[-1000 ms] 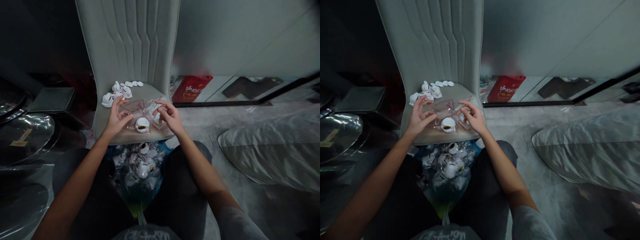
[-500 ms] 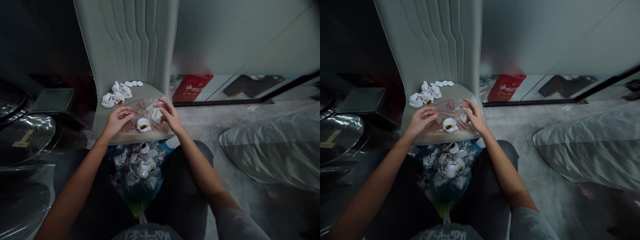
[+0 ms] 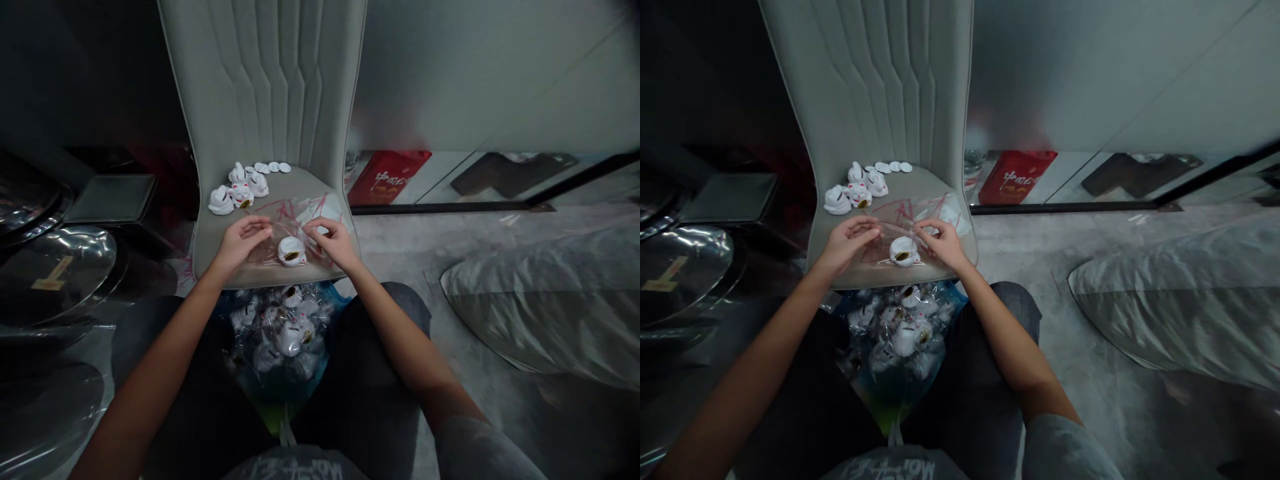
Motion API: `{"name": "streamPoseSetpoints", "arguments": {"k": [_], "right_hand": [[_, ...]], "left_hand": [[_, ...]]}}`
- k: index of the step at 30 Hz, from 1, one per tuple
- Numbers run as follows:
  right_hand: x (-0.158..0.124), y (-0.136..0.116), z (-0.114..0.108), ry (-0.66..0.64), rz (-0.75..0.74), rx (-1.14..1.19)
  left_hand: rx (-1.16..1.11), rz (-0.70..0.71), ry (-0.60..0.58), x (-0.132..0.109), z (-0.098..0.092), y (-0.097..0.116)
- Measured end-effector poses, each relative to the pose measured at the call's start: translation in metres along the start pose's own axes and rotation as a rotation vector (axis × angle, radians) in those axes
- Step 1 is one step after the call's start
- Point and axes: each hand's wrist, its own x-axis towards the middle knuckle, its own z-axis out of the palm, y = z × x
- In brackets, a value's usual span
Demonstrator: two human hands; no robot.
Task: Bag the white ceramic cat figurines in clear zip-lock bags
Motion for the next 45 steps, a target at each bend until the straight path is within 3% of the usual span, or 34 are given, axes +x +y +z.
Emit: {"name": "streamPoseSetpoints", "arguments": {"k": [8,16,25,39,45], "right_hand": [[0.001,0.007,0.001,0.171,0.014,0.28],[-0.001,0.009,0.003,0.26,-0.154,0.13],[-0.002,0.007,-0.006,0.093,-0.193,-0.115],[-0.002,0.001,-0.011,0.135,0.007,-0.095],[-0.003,-0.001,-0.013,0.099,0.014,-0.06]], "left_hand": [[-0.191,-0.125,0.076,-0.001,0.003,0.003],[-0.241,-0.107,0.124,0.001,0.003,-0.003],[-0.036,0.129,0.201,0.006,-0.002,-0.013],[0.345,0.303,0.167,-0.001,-0.008,-0.002],[0.406,0.315,0.158,-0.003,-0.009,-0.001]]}}
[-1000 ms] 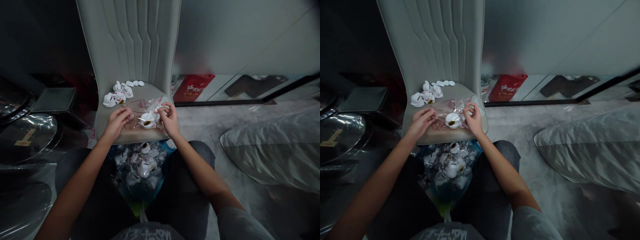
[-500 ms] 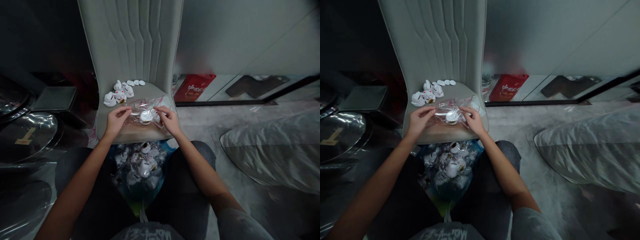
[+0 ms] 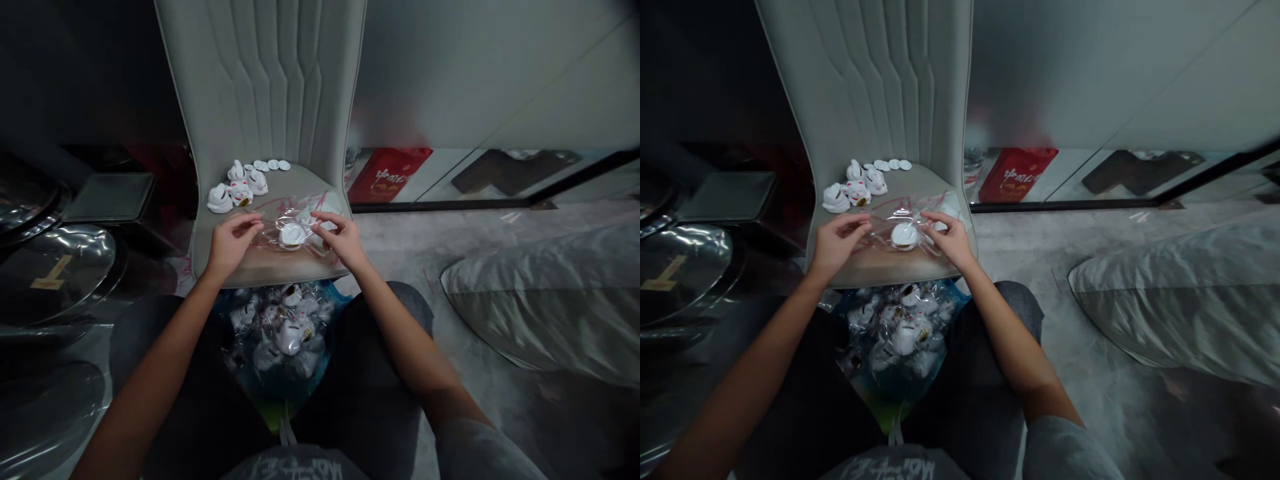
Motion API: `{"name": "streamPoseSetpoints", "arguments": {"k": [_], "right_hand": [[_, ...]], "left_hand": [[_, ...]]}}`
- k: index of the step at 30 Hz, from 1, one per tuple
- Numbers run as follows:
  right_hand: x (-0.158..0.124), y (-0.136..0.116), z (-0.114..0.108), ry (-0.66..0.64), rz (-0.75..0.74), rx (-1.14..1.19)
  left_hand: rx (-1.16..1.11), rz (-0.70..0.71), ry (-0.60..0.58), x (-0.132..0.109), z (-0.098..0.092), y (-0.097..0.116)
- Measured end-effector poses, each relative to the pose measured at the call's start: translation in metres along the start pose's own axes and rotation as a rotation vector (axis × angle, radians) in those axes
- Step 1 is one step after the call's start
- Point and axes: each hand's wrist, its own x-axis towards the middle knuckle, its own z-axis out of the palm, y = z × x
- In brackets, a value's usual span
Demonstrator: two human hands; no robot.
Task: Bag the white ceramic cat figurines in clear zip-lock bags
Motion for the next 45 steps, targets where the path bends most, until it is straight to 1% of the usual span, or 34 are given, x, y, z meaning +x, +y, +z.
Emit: {"name": "streamPoseSetpoints", "arguments": {"k": [5,12,16,20,25,29,31,39,45], "right_hand": [[0.0,0.0,0.005,-0.024,-0.002,0.028],[0.001,0.0,0.003,0.038,-0.008,0.005],[0.0,-0.002,-0.001,0.053,-0.017,-0.024],[0.0,0.0,-0.004,0.046,-0.058,-0.078],[0.002,0.001,-0.005,0.03,-0.252,-0.178],[0.001,-0.002,-0.007,0.013,-0.343,-0.245],[0.0,-0.002,-0.008,0.004,-0.357,-0.27],[0.001,0.002,-0.009,-0.046,-0.365,-0.355],[0.001,0.003,-0.006,-0.048,-0.337,-0.359]], "left_hand": [[-0.101,-0.023,0.005,0.0,0.003,0.0],[-0.174,-0.112,0.019,0.0,0.003,-0.001],[-0.169,-0.128,0.032,0.001,0.002,-0.001],[-0.091,-0.075,0.029,0.0,0.0,0.002],[0.025,0.047,-0.02,-0.002,-0.003,0.004],[0.071,0.107,0.003,-0.001,-0.003,0.002],[0.077,0.119,0.008,0.0,-0.002,0.001],[0.108,0.094,-0.047,-0.001,-0.003,0.002],[0.13,0.118,-0.058,-0.001,-0.002,0.002]]}}
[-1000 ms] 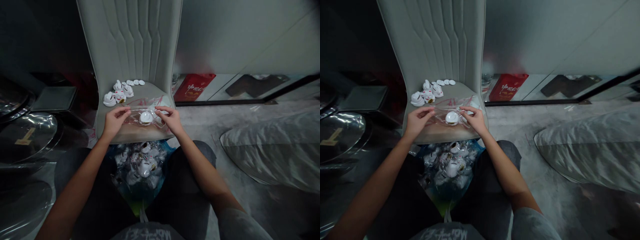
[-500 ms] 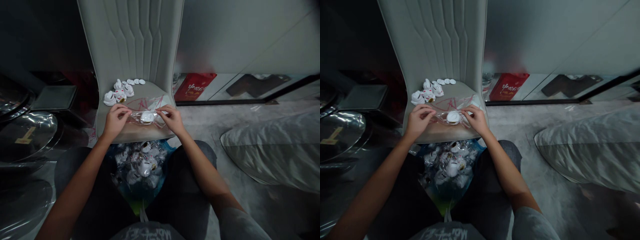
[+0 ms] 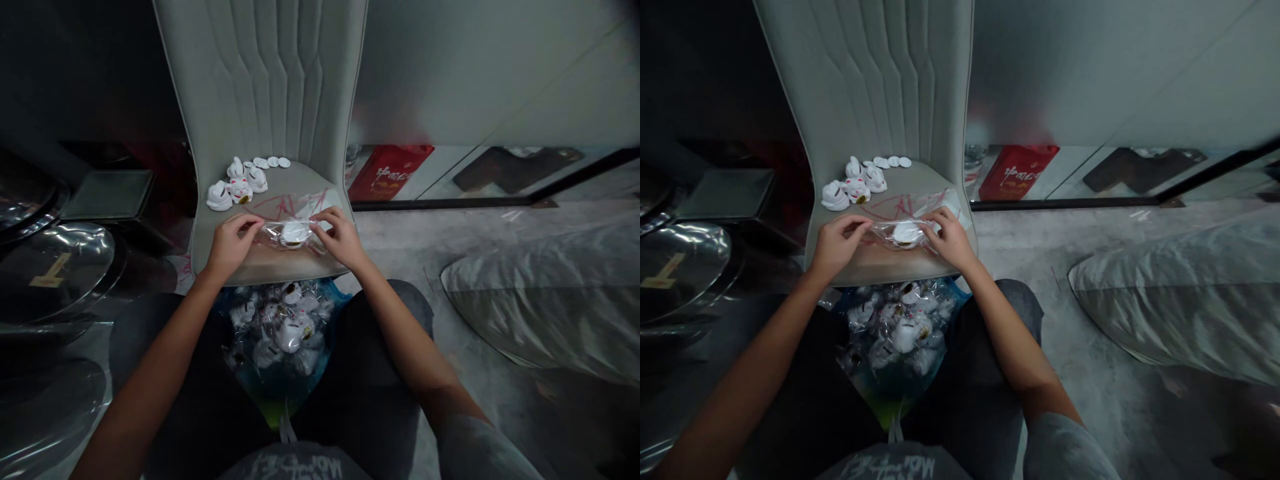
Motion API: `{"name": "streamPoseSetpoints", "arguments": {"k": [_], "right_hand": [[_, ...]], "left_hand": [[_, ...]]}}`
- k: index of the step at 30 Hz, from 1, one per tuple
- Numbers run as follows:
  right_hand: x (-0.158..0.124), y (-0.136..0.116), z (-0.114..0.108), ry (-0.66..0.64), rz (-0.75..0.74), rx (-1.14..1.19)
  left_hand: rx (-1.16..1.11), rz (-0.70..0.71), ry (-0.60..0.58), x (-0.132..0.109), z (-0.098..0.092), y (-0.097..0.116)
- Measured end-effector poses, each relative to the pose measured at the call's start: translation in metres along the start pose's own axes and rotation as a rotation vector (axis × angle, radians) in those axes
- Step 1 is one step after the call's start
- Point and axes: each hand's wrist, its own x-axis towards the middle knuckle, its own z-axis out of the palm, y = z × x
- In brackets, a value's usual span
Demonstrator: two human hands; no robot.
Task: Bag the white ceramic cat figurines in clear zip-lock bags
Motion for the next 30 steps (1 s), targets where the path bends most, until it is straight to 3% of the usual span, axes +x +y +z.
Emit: {"name": "streamPoseSetpoints", "arguments": {"k": [8,16,21,24,28,30], "right_hand": [[0.002,0.0,-0.002,0.027,0.019,0.051],[0.003,0.004,-0.001,0.062,0.199,0.214],[0.006,0.002,-0.002,0.077,0.265,0.27],[0.006,0.002,-0.001,0.016,0.273,0.33],[0.004,0.002,-0.002,-0.04,0.284,0.514],[0.004,0.001,-0.004,-0.045,0.29,0.625]], "left_hand": [[-0.063,-0.074,-0.016,-0.001,0.002,-0.006],[-0.071,-0.106,0.006,0.003,0.001,-0.002],[-0.221,-0.173,0.028,0.005,0.009,0.0],[-0.342,-0.206,0.034,0.007,0.013,-0.002],[-0.433,-0.265,-0.061,0.007,0.011,-0.012],[-0.37,-0.274,-0.151,0.003,0.008,-0.016]]}}
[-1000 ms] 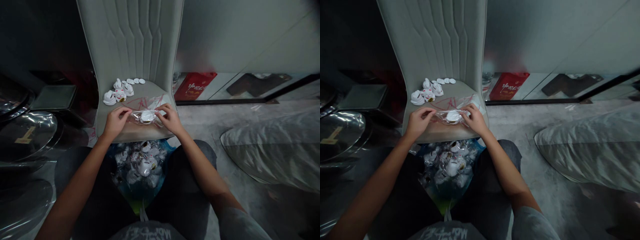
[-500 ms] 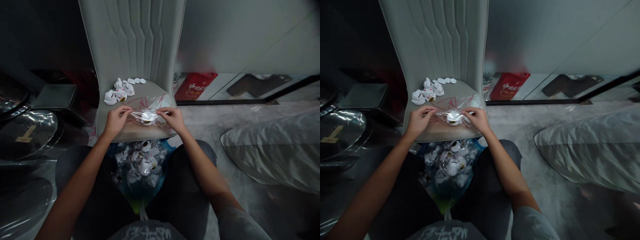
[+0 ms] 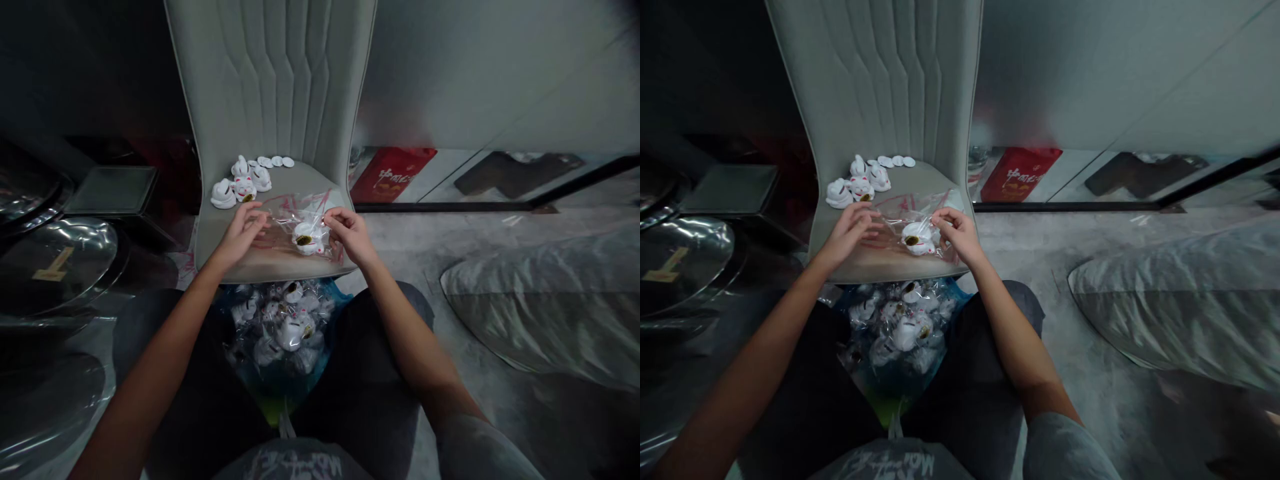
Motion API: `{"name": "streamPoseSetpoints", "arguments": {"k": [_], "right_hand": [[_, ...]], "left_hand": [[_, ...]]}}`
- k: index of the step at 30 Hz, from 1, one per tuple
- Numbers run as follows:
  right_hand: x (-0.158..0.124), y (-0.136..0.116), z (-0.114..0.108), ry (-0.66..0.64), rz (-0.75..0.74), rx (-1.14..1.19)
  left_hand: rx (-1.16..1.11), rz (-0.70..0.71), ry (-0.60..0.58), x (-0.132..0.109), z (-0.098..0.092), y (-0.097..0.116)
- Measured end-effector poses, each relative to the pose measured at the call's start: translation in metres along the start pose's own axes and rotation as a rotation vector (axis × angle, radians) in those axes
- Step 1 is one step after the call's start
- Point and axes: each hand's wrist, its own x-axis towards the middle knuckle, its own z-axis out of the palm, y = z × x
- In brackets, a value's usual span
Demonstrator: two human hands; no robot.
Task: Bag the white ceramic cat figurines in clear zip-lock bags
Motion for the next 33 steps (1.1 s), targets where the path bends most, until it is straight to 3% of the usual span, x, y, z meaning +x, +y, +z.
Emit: {"name": "streamPoseSetpoints", "arguments": {"k": [4,7,13,16,20,23,26,28,30,33], "right_hand": [[-0.002,-0.006,-0.002,-0.059,0.021,0.156],[-0.003,-0.01,-0.004,-0.1,0.031,0.233],[-0.004,-0.012,-0.013,-0.14,0.018,0.366],[-0.005,-0.016,-0.022,-0.161,0.028,0.415],[-0.009,-0.017,-0.03,-0.23,0.086,0.393],[-0.014,-0.012,-0.027,-0.429,0.183,0.305],[-0.016,-0.009,-0.018,-0.792,0.286,0.155],[-0.015,-0.009,-0.012,-0.939,0.308,-0.007],[-0.011,-0.009,-0.009,-0.849,0.257,-0.183],[-0.004,-0.005,-0.01,-0.468,0.124,-0.4]], "left_hand": [[0.306,0.056,-0.157,-0.012,-0.002,-0.004],[0.401,0.083,-0.259,-0.017,0.002,-0.008],[0.647,0.169,-0.333,-0.005,0.005,-0.02],[0.687,0.159,-0.267,0.002,0.005,-0.02],[0.705,0.16,-0.071,0.009,0.003,-0.018],[0.766,0.169,-0.007,0.013,0.002,-0.022],[0.915,0.134,-0.018,0.014,0.004,-0.029],[0.997,0.139,-0.021,0.013,0.005,-0.033],[1.036,0.172,-0.007,0.011,0.006,-0.033],[1.037,0.199,0.017,0.009,0.004,-0.027]]}}
